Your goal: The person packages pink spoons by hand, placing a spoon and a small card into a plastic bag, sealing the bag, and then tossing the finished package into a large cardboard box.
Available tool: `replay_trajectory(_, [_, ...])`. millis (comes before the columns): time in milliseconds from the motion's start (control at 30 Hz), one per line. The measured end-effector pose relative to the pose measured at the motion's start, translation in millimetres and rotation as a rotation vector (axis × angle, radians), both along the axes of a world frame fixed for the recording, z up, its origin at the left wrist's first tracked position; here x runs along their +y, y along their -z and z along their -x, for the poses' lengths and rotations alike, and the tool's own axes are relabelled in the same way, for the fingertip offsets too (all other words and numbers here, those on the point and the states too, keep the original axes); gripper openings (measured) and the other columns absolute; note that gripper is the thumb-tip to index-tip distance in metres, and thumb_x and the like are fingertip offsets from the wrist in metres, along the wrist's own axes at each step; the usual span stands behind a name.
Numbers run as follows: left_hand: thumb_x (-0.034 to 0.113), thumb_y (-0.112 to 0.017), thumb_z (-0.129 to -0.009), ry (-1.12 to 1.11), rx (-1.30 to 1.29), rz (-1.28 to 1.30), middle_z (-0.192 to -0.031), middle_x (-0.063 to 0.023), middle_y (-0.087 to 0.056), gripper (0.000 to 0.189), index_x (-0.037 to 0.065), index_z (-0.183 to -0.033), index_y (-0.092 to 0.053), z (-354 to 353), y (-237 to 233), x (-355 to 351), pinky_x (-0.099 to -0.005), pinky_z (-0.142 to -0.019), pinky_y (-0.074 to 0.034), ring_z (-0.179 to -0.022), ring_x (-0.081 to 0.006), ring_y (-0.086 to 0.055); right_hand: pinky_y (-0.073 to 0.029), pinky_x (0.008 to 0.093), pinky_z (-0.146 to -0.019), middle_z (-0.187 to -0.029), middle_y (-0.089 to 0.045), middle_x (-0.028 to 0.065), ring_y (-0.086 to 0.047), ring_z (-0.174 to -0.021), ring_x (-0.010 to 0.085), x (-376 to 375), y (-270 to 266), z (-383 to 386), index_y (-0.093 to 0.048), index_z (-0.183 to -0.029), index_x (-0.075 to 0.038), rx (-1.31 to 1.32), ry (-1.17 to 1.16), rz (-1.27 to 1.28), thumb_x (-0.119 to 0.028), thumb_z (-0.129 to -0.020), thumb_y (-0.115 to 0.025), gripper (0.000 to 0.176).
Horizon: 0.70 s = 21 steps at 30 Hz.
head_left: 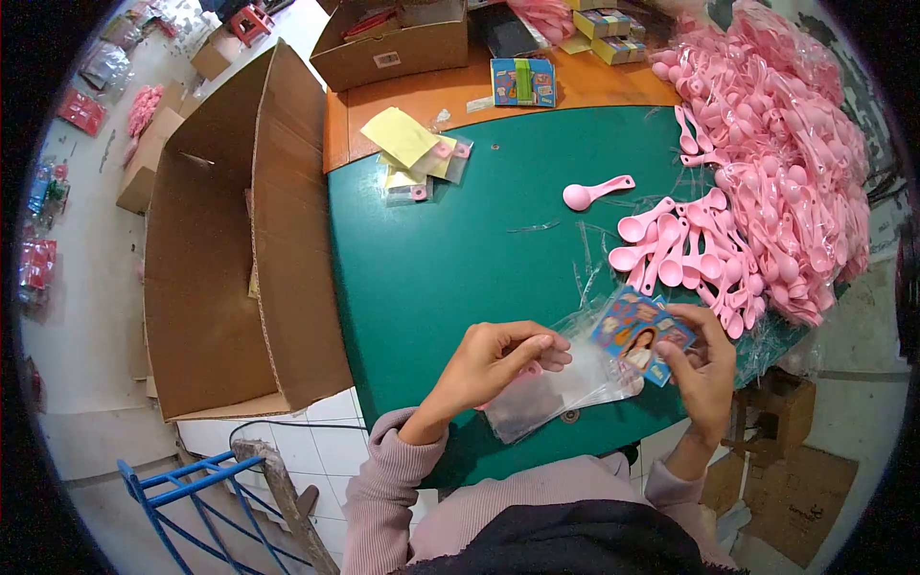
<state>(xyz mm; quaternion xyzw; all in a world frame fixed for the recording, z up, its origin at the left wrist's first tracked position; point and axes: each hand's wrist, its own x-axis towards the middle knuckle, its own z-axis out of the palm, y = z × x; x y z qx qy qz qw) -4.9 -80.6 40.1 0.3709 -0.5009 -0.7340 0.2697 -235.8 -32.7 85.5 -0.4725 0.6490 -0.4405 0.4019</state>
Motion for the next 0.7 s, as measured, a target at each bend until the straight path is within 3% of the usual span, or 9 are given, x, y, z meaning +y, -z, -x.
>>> replay_trajectory(100, [0.013,-0.045,-0.091,-0.043,0.003,0.007,-0.085,-0.0124,-0.063,0.026,-0.008,-0.094,-0.059,-1,0,1,-0.0262,-0.072,-0.05,-0.081,-0.0165,-0.062,-0.044,0.0243,-0.059,-0.086,-0.06,0.0098,-0.057,-0.068,0.0134,-10,-2,-12,-0.059,-0.102,-0.002,0.108,-0.176,0.149,0.001,-0.07,-0.064,0.032])
replay_trajectory(167, [0.016,-0.049,-0.09,-0.021,-0.104,0.148,-0.08,-0.008,-0.064,0.026,-0.007,-0.093,-0.06,-5,1,1,-0.0239,-0.066,-0.048,-0.073,-0.0113,-0.059,-0.045,0.0254,-0.059,-0.083,-0.061,0.0098,-0.058,-0.067,0.0146,-16,-8,-13,-0.06,-0.101,-0.003,0.199,-0.309,0.147,0.001,-0.071,-0.063,0.031])
replay_trajectory(300, [0.018,-0.052,-0.089,0.023,-0.239,0.163,-0.074,-0.0059,-0.063,0.025,-0.004,-0.093,-0.062,-5,1,2,-0.023,-0.06,-0.046,-0.066,-0.0078,-0.056,-0.046,0.0294,-0.06,-0.08,-0.062,0.0122,-0.059,-0.067,0.0216,-20,-14,-18,-0.061,-0.099,-0.004,0.357,-0.54,0.142,0.001,-0.072,-0.061,0.028])
replay_trajectory(400, [0.019,-0.053,-0.088,0.168,-0.272,0.24,-0.073,-0.0075,-0.064,0.023,-0.001,-0.097,-0.062,0,-5,3,-0.0238,-0.057,-0.047,-0.062,-0.0085,-0.058,-0.046,0.0319,-0.06,-0.081,-0.061,0.0146,-0.059,-0.068,0.0266,-22,-13,-19,-0.06,-0.098,-0.003,0.332,-0.678,0.108,-0.002,-0.073,-0.06,0.025])
replay_trajectory(467, [0.02,-0.054,-0.087,0.167,-0.149,0.207,-0.074,-0.0096,-0.065,0.026,0.003,-0.106,-0.059,7,-6,9,-0.0253,-0.053,-0.046,-0.058,-0.009,-0.059,-0.046,0.0336,-0.06,-0.08,-0.06,0.0154,-0.058,-0.069,0.0293,-23,-10,-26,-0.059,-0.096,-0.003,0.282,-0.737,0.041,-0.004,-0.074,-0.06,0.022])
replay_trajectory(500, [0.022,-0.055,-0.086,0.176,-0.126,0.237,-0.073,-0.0121,-0.065,0.04,0.006,-0.122,-0.047,8,2,13,-0.0281,-0.051,-0.046,-0.054,-0.0146,-0.061,-0.045,0.0351,-0.06,-0.08,-0.059,0.0153,-0.058,-0.069,0.0307,-24,-4,-30,-0.057,-0.094,-0.003,0.304,-0.782,0.005,-0.006,-0.074,-0.06,0.02])
replay_trajectory(533, [0.022,-0.055,-0.086,0.173,-0.129,0.238,-0.073,-0.0121,-0.065,0.04,0.006,-0.122,-0.047,9,-1,14,-0.0281,-0.051,-0.046,-0.054,-0.0146,-0.061,-0.045,0.0365,-0.06,-0.079,-0.058,0.0151,-0.057,-0.069,0.032,-25,3,-34,-0.056,-0.092,-0.002,0.326,-0.828,-0.029,-0.007,-0.074,-0.06,0.019])
replay_trajectory(633, [0.026,-0.057,-0.084,0.124,-0.448,0.422,-0.066,-0.0149,-0.063,0.058,0.01,-0.133,-0.029,10,-10,17,-0.032,-0.054,-0.047,-0.054,-0.0272,-0.061,-0.043,0.0359,-0.057,-0.076,-0.057,0.0147,-0.056,-0.066,0.0306,-30,30,-38,-0.055,-0.086,-0.002,0.279,-0.838,0.132,-0.009,-0.07,-0.064,0.019])
replay_trajectory(700, [0.025,-0.058,-0.083,0.095,-0.476,0.425,-0.068,-0.0142,-0.064,0.059,0.01,-0.133,-0.03,4,-10,17,-0.0316,-0.056,-0.048,-0.057,-0.0249,-0.062,-0.043,0.0339,-0.055,-0.074,-0.057,0.0145,-0.057,-0.064,0.0277,-31,33,-37,-0.054,-0.082,-0.001,0.221,-0.808,0.194,-0.01,-0.069,-0.066,0.02])
